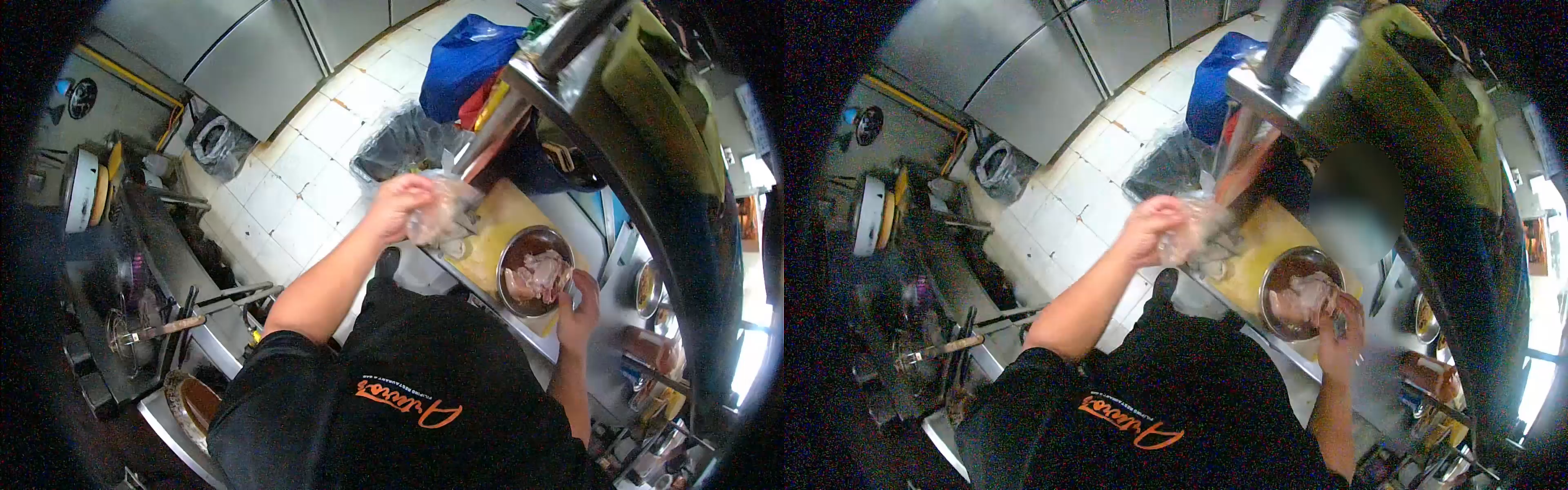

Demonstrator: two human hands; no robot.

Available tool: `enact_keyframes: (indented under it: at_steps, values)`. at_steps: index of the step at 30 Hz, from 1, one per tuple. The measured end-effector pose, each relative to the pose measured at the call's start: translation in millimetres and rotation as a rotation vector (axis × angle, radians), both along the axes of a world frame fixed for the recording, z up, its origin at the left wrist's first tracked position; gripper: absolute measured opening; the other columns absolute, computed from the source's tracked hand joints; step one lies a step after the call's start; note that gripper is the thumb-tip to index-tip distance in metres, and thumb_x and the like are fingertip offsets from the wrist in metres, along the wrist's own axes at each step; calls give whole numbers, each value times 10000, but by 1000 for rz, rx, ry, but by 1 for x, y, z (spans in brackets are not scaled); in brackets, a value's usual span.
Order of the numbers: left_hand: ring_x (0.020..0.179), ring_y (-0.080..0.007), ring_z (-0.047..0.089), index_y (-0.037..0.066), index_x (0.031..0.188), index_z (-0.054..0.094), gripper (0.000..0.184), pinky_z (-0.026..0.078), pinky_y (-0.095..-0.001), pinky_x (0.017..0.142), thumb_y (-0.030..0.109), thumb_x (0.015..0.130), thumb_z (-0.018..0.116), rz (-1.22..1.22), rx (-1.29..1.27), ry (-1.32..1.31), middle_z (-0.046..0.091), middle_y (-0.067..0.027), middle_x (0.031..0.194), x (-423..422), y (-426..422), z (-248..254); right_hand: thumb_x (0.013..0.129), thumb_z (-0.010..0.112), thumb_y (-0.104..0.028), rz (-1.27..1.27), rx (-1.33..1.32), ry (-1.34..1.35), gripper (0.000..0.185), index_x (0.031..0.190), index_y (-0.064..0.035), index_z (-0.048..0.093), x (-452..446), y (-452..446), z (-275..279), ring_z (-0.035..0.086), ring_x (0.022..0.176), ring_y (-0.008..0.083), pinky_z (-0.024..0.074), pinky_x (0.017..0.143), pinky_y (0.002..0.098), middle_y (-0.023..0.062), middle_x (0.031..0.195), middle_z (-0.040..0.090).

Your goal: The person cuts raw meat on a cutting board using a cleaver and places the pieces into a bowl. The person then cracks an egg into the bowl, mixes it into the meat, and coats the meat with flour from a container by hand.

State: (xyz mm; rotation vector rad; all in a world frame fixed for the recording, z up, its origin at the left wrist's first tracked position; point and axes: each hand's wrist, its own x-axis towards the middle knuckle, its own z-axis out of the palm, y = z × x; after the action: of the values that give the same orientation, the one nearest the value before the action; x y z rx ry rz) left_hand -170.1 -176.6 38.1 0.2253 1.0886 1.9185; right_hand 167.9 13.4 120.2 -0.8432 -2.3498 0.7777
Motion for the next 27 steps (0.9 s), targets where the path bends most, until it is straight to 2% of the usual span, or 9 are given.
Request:
enact_keyframes:
  at_steps: [10,13,15,16,18,19,23,25,27]
  values:
    - [743,-108,628,11,962,663,137,517,-263,696,19,830,701,427,-515,395,684,-49,829,-134,12,-71,837,670,-30,-248,-158,-182,262,1097,0,653,-15,-7,-13,638,1033,259,498,920,369,133,1102,667]
    - [752,-181,665,14,965,679,134,529,-300,717,50,838,694,385,-615,640,710,-83,855,-137,46,-97,853,677,-50,-302,-168,-270,240,1084,9,658,-35,-22,-6,652,990,256,508,895,364,132,1060,675]
    - [803,-281,697,51,956,686,105,541,-360,737,95,866,656,303,-676,841,732,-101,908,-134,64,-117,857,683,-59,-313,-99,-325,233,1077,15,659,-40,-27,-3,660,967,253,513,882,361,130,1040,680]
    - [986,-341,680,109,1067,701,240,529,-410,856,256,883,654,116,-752,931,719,-126,1070,-139,69,-134,873,673,-100,-323,-156,-331,264,1106,23,657,-42,-30,-4,657,976,234,504,890,348,131,1043,687]
    - [1161,-327,615,139,1211,673,461,473,-418,991,429,853,665,-453,-995,1160,662,-153,1223,-142,69,-162,888,667,-143,-395,-204,-403,306,1137,34,655,-32,-33,-14,658,967,218,499,881,331,134,1020,698]
    - [1262,-319,544,154,1308,623,623,409,-410,1075,522,810,681,-529,-1057,996,593,-168,1337,-138,70,-139,886,671,-145,-469,-195,-472,313,1140,36,654,-19,-32,-20,662,947,222,503,865,327,137,995,701]
    - [902,-239,679,7,1088,688,322,517,-339,825,250,876,687,-64,-653,870,716,-153,997,-145,52,-183,881,673,-145,-812,-270,-563,296,1112,40,663,44,-20,-74,665,814,257,513,738,342,110,912,694]
    - [767,-145,609,-7,1006,675,215,493,-283,728,169,882,682,-8,-563,787,674,-71,861,-130,29,-168,858,679,-109,-976,-772,-416,280,1088,48,650,53,-24,-81,650,767,240,510,705,364,101,895,684]
    - [728,-83,528,-9,983,657,154,453,-241,676,111,888,671,37,-538,847,602,-15,791,-107,5,-125,846,677,-90,-978,-946,-217,280,1086,47,634,31,-35,-66,647,764,223,519,685,370,105,900,677]
